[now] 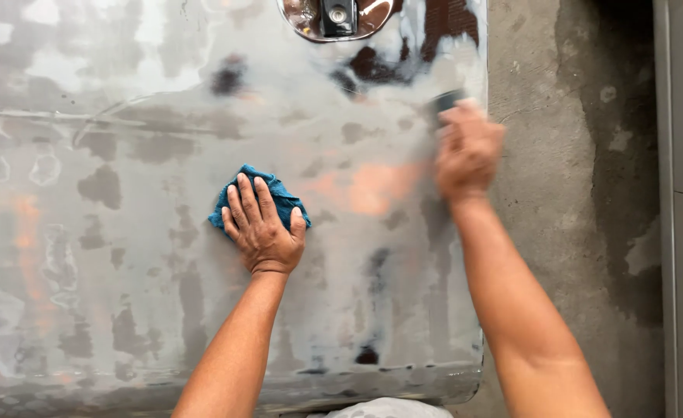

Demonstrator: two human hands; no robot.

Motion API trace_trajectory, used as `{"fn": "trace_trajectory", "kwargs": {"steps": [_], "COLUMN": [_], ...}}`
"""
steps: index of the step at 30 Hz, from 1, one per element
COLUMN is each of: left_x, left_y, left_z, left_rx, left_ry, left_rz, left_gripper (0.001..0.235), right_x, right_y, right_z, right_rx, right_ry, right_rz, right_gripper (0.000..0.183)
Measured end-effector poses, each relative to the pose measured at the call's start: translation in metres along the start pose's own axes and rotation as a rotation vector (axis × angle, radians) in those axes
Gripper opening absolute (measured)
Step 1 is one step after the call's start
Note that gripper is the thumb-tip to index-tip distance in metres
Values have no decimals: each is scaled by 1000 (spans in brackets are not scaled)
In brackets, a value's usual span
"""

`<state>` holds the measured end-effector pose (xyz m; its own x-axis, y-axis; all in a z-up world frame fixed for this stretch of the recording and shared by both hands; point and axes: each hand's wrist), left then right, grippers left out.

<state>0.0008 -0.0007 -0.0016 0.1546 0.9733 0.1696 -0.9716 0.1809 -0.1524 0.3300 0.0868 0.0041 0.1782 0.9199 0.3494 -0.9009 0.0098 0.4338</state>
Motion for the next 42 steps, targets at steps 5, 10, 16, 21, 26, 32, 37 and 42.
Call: {"fn": "trace_trajectory", "kwargs": {"steps": [5,10,16,21,26,32,37,42], "left_x": [2,0,1,-3,0,0,0,-2], "left_y": [-3,0,-1,5,1,-1,1,4], "left_z": [-1,-2,1,-10,-1,-2,-3,-5], "left_rx": [6,27,11,29,4,-2,11,12], "left_ry": [14,16,7,0,24,12,13,24], "left_rz": [5,4,0,3,13,4,-5,-14], "left_gripper": [84,84,83,81,82,82,82,84], "right_x": [-34,-59,-2,-53,-19,-56,-71,-82], "right_y": [31,38,24,119,66,58,7,2], "right_z": [10,14,-13,-35,-31,5,22,33], "right_rx": [-30,92,-115,133,146,58,65,-98], "right_ry": [11,342,-172,213,193,185,397,-32], "right_rz": [83,519,-316,410,146,141,454,5], "right_gripper": [23,36,21,36,29,29,39,22]}}
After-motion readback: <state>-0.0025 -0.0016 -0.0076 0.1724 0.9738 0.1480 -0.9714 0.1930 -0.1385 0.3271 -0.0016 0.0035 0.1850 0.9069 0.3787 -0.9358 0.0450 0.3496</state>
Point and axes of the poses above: each hand's wrist, its own x-axis towards the middle knuckle, its own z-axis out of the back of the hand, y = z × x, and after that the axes turned 13 degrees about -z, right-handed
